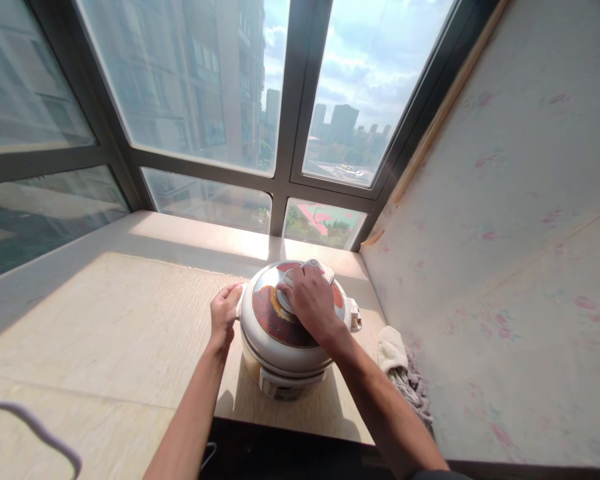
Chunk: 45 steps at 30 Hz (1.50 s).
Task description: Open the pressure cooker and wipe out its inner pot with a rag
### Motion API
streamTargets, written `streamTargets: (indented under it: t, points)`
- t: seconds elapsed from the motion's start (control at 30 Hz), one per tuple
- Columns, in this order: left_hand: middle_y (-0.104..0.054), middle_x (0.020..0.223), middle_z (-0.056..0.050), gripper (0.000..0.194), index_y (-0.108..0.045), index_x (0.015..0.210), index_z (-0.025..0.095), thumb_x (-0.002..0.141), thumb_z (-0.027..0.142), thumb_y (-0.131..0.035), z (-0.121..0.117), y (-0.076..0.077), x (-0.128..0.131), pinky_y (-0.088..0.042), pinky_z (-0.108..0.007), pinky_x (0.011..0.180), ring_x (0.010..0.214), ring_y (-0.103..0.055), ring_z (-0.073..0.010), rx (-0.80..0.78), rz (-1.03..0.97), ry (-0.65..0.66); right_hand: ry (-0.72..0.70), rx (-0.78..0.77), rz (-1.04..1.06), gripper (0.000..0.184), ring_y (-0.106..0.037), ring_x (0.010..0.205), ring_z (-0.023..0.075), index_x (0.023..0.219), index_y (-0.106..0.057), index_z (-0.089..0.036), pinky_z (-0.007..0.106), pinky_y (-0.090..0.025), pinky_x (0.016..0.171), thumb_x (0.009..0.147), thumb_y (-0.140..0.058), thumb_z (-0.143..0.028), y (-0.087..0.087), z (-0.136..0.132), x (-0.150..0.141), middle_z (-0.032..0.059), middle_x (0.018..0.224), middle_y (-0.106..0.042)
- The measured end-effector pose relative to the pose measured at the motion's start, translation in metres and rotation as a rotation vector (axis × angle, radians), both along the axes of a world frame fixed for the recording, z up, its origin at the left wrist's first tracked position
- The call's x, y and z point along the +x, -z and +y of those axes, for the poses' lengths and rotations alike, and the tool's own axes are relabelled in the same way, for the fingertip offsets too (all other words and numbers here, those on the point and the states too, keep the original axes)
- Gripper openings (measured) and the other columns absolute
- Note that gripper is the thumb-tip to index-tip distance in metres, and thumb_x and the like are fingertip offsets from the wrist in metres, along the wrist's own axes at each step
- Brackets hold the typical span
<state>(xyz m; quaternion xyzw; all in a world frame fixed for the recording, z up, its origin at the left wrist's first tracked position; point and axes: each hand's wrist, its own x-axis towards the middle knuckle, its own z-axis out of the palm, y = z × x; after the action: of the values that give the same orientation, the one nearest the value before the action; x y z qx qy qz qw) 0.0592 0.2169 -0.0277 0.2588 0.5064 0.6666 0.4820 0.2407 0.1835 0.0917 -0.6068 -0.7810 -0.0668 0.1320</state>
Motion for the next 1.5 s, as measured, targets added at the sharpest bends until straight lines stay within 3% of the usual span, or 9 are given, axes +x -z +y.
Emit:
streamTargets:
  t: [0.2, 0.4, 0.5, 0.63, 0.8, 0.93, 1.07, 1.3, 1.5]
  points:
    - [-0.074, 0.084, -0.008, 0.055, -0.073, 0.088, 0.01, 0.05, 0.048, -0.086, 0.002, 0.003, -0.002, -0.048, -0.028, 0.069, 0.074, -0.063, -0.0176, -0.008, 0.01, -0.024, -0.026, 0.005, 0.014, 0.038, -0.058, 0.112, 0.0325, 0.12, -0.067, -0.008, 0.041, -0.05, 0.094, 0.104, -0.066, -0.042, -0.012, 0.004, 0.014, 0.017, 0.116, -0.066]
    - [-0.073, 0.083, -0.007, 0.049, -0.073, 0.085, 0.011, 0.05, 0.044, -0.086, 0.001, 0.002, -0.002, -0.049, -0.029, 0.068, 0.074, -0.063, -0.0183, -0.016, 0.017, -0.028, -0.095, 0.065, 0.194, 0.026, -0.061, 0.103, 0.026, 0.109, -0.066, -0.015, 0.034, -0.045, 0.087, 0.108, -0.06, -0.041, -0.041, 0.021, 0.055, 0.0109, 0.11, -0.069]
    - [-0.072, 0.081, -0.006, 0.053, -0.073, 0.088, 0.011, 0.051, 0.045, -0.085, 0.0, 0.001, -0.002, -0.048, -0.029, 0.067, 0.075, -0.062, -0.0186, -0.033, 0.026, -0.022, -0.176, 0.064, 0.375, 0.026, -0.063, 0.098, 0.0234, 0.108, -0.068, -0.018, 0.031, -0.043, 0.083, 0.107, -0.061, -0.043, -0.057, 0.044, 0.084, 0.0069, 0.106, -0.071]
    - [-0.071, 0.081, -0.004, 0.051, -0.073, 0.092, 0.012, 0.055, 0.045, -0.085, -0.002, 0.002, -0.002, -0.047, -0.029, 0.067, 0.076, -0.063, -0.0185, -0.049, 0.024, -0.014, -0.285, 0.03, 0.556, 0.039, -0.064, 0.092, 0.0221, 0.102, -0.071, -0.016, 0.029, -0.042, 0.078, 0.103, -0.057, -0.052, -0.074, 0.084, 0.123, 0.0056, 0.099, -0.072]
    - [-0.073, 0.086, -0.005, 0.047, -0.073, 0.089, 0.012, 0.055, 0.043, -0.084, -0.002, 0.003, -0.002, -0.05, -0.03, 0.075, 0.082, -0.065, -0.02, -0.059, 0.027, -0.04, -0.113, 0.064, 0.457, 0.043, -0.059, 0.08, 0.02, 0.087, -0.069, -0.014, 0.028, -0.037, 0.069, 0.1, -0.056, -0.053, -0.08, 0.13, 0.158, 0.0053, 0.083, -0.069]
    - [-0.073, 0.081, -0.004, 0.051, -0.074, 0.094, 0.012, 0.055, 0.044, -0.084, -0.002, 0.002, -0.002, -0.05, -0.031, 0.074, 0.08, -0.066, -0.0211, -0.087, 0.029, -0.037, 0.113, 0.025, 0.254, 0.033, -0.063, 0.09, 0.0211, 0.101, -0.073, -0.016, 0.028, -0.037, 0.071, 0.102, -0.057, -0.044, -0.061, 0.161, 0.172, 0.0076, 0.101, -0.074]
    - [-0.073, 0.081, -0.004, 0.051, -0.075, 0.094, 0.013, 0.054, 0.044, -0.084, -0.003, -0.002, -0.001, -0.052, -0.031, 0.075, 0.081, -0.067, -0.0217, -0.107, 0.036, -0.041, 0.286, -0.043, 0.119, 0.031, -0.065, 0.102, 0.0235, 0.113, -0.072, -0.015, 0.028, -0.039, 0.075, 0.102, -0.058, -0.041, -0.021, 0.188, 0.182, 0.012, 0.116, -0.074]
    - [-0.075, 0.081, -0.004, 0.047, -0.078, 0.085, 0.016, 0.049, 0.044, -0.087, -0.006, -0.015, 0.003, -0.054, -0.03, 0.075, 0.082, -0.068, -0.0221, -0.157, 0.043, -0.098, 0.413, -0.147, 0.105, 0.028, -0.067, 0.105, 0.025, 0.114, -0.073, -0.015, 0.027, -0.043, 0.077, 0.099, -0.057, -0.033, 0.054, 0.222, 0.2, 0.0129, 0.118, -0.073]
    - [-0.073, 0.079, -0.005, 0.049, -0.078, 0.085, 0.015, 0.044, 0.041, -0.086, -0.008, -0.022, 0.008, -0.056, -0.029, 0.073, 0.081, -0.067, -0.0222, -0.209, 0.036, -0.145, 0.429, -0.247, 0.096, 0.029, -0.069, 0.109, 0.0264, 0.114, -0.074, -0.014, 0.027, -0.045, 0.078, 0.097, -0.061, -0.032, 0.096, 0.228, 0.21, 0.0148, 0.116, -0.074]
